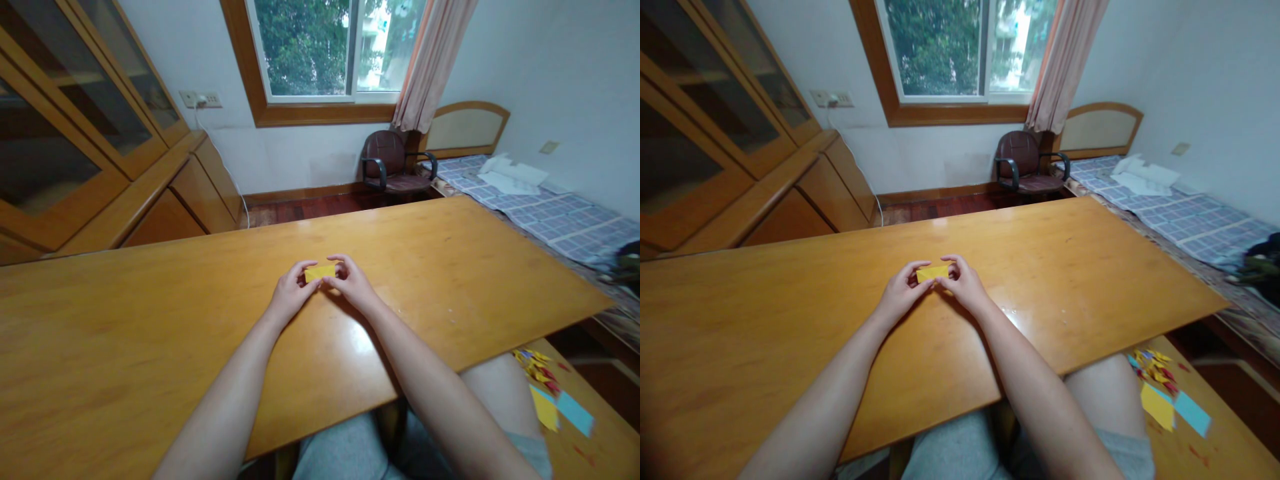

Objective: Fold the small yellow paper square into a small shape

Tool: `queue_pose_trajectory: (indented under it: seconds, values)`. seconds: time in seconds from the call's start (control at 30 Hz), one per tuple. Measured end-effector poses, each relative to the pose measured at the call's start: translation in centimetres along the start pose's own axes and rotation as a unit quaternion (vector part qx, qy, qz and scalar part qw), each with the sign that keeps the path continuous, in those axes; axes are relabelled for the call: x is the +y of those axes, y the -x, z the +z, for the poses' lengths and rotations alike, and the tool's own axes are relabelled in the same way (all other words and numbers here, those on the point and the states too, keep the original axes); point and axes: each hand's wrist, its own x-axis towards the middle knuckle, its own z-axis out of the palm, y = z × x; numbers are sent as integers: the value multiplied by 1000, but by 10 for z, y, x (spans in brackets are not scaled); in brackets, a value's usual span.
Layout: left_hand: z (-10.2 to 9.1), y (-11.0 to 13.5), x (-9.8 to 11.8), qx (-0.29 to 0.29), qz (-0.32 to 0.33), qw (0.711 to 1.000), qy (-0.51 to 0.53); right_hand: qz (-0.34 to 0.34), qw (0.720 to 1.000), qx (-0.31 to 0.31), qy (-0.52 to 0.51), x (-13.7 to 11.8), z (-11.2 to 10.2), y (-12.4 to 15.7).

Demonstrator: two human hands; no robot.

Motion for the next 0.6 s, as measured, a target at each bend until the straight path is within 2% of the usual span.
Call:
queue_pose_trajectory:
  seconds: [0.27,0.37,0.5,0.6]
  values:
    - [-1,-4,-3,8,-34,988,148,9,998,27,-61,4,-1,-4]
    - [-5,-7,-5,21,-38,986,163,13,996,52,-68,4,-3,-6]
    - [-12,-9,-10,79,-43,980,176,24,992,85,-93,5,-6,-8]
    - [-13,-8,-10,108,-20,984,142,35,990,84,-108,3,-6,-8]
